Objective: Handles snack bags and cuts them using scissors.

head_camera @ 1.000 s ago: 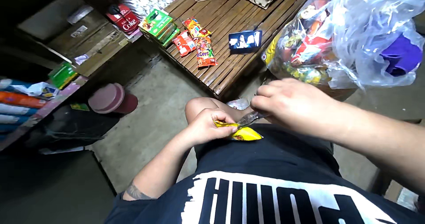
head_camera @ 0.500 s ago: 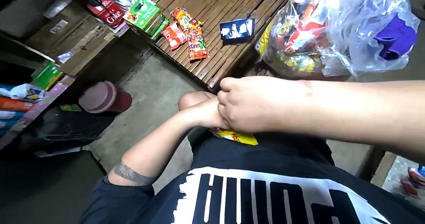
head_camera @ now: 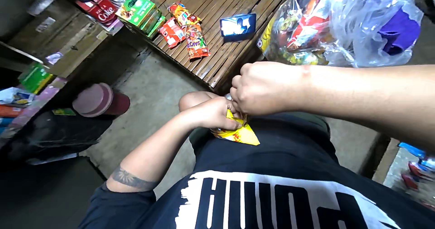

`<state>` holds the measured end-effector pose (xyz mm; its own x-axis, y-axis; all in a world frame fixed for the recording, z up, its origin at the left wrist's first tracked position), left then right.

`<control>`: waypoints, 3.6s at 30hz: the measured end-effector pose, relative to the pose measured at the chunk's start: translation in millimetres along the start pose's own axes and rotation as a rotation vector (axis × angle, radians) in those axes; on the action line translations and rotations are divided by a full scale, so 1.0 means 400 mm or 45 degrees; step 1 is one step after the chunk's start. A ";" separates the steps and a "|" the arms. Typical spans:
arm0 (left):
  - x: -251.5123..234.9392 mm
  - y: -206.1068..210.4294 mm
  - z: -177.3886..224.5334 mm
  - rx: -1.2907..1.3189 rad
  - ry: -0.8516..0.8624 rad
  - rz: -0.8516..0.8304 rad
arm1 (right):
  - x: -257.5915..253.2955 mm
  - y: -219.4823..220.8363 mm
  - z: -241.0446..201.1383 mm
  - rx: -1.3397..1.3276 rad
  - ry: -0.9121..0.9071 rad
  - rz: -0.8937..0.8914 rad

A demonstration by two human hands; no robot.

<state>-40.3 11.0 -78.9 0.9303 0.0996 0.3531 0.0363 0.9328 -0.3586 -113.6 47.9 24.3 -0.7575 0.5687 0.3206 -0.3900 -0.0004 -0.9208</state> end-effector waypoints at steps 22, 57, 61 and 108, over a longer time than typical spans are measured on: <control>0.050 -0.043 -0.021 0.025 0.205 0.297 | 0.091 0.083 0.080 -0.638 0.323 -0.071; 0.096 -0.023 -0.028 0.077 0.266 0.424 | 0.130 0.173 -0.010 -1.071 0.584 -0.185; 0.138 -0.042 -0.059 -0.033 0.330 0.686 | 0.128 0.207 -0.029 -1.295 0.718 0.071; 0.338 0.065 0.020 -0.950 0.018 1.227 | 0.021 0.095 -0.186 -1.675 0.565 0.018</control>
<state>83.4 51.3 -33.5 0.6955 0.6333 -0.3394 -0.4747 0.0505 -0.8787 -95.9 114.1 -24.7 -0.4325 0.7864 0.4410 0.5786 0.6172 -0.5332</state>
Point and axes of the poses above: each hand's wrist, its own x-axis away from the middle knuckle, its own y-axis out of the palm, z = x × y, the point moved 6 cm from there along -x, towards the middle knuckle, and after that the axes turned 1 degree about -y, right-handed, at the moved point
